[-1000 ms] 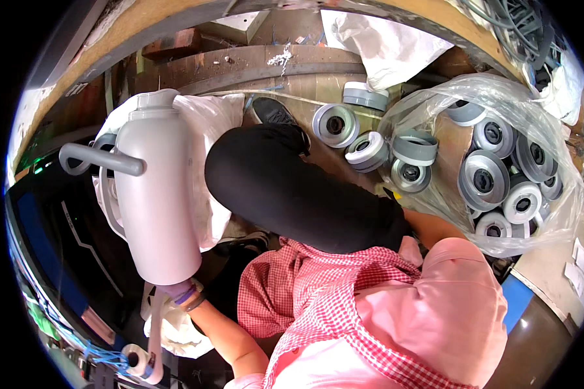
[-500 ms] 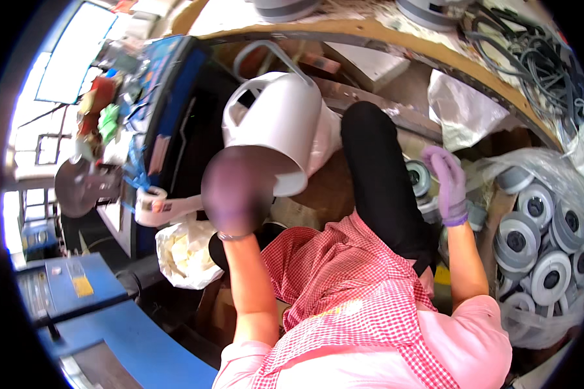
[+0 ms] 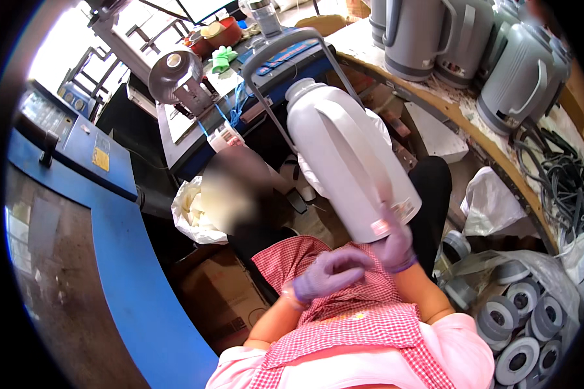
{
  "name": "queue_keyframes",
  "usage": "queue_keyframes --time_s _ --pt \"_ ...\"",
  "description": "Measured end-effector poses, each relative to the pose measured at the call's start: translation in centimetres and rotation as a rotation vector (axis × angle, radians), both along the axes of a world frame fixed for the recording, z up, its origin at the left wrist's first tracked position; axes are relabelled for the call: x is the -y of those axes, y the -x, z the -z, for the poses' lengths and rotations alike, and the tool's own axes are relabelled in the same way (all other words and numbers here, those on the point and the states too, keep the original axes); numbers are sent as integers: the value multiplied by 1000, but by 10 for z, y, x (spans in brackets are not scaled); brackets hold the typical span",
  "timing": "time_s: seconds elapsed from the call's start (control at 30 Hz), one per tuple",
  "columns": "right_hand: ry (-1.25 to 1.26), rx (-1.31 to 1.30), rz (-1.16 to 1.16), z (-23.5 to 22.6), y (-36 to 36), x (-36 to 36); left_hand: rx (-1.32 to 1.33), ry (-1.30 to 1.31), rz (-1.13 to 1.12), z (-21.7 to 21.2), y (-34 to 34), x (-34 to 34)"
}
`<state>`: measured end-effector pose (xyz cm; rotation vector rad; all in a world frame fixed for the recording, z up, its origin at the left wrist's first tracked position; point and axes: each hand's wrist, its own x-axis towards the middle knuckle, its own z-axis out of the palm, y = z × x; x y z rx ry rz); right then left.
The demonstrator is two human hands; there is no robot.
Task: The person unpacks a large bag of grey plastic rings and places them on a table. They then pick up a white plastic container body and repeatedly insert the rings into the container's opening. The person also handles a grey handle and a white cap, placing them on the container.
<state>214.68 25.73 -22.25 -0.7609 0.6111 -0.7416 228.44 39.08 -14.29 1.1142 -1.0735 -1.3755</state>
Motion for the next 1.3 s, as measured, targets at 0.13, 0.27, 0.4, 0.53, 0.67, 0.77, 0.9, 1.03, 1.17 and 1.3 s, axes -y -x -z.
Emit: queue_keyframes --time_s 0.13,0.27,0.4,0.53,0.67,0.77,0.9,1.03,1.17,1.3 --pt "251 99 -24 -27 50 34 459 563 -166 -69 -61 5" --pt "93 273 -10 -41 109 39 1089 676 -764 -60 -127 60" --pt "407 137 0 -35 128 37 795 637 -743 -42 -135 84" --pt "14 179 -10 -43 117 39 228 875 -385 -46 -90 57" --pt "-131 -44 -181 -30 118 38 646 280 -475 -62 -72 33" --pt "398 -369 -285 1 130 52 906 33 -405 -16 -121 18" --pt "-85 -644 474 128 202 131 348 -103 -550 36 -134 -5" --pt "326 -1728 -647 393 298 145 32 -173 -749 21 -126 22" --pt "-199 -1852 -234 499 296 111 167 -205 -803 27 -138 31" --pt "-322 -1642 -393 449 253 131 289 -188 -772 32 -170 3"
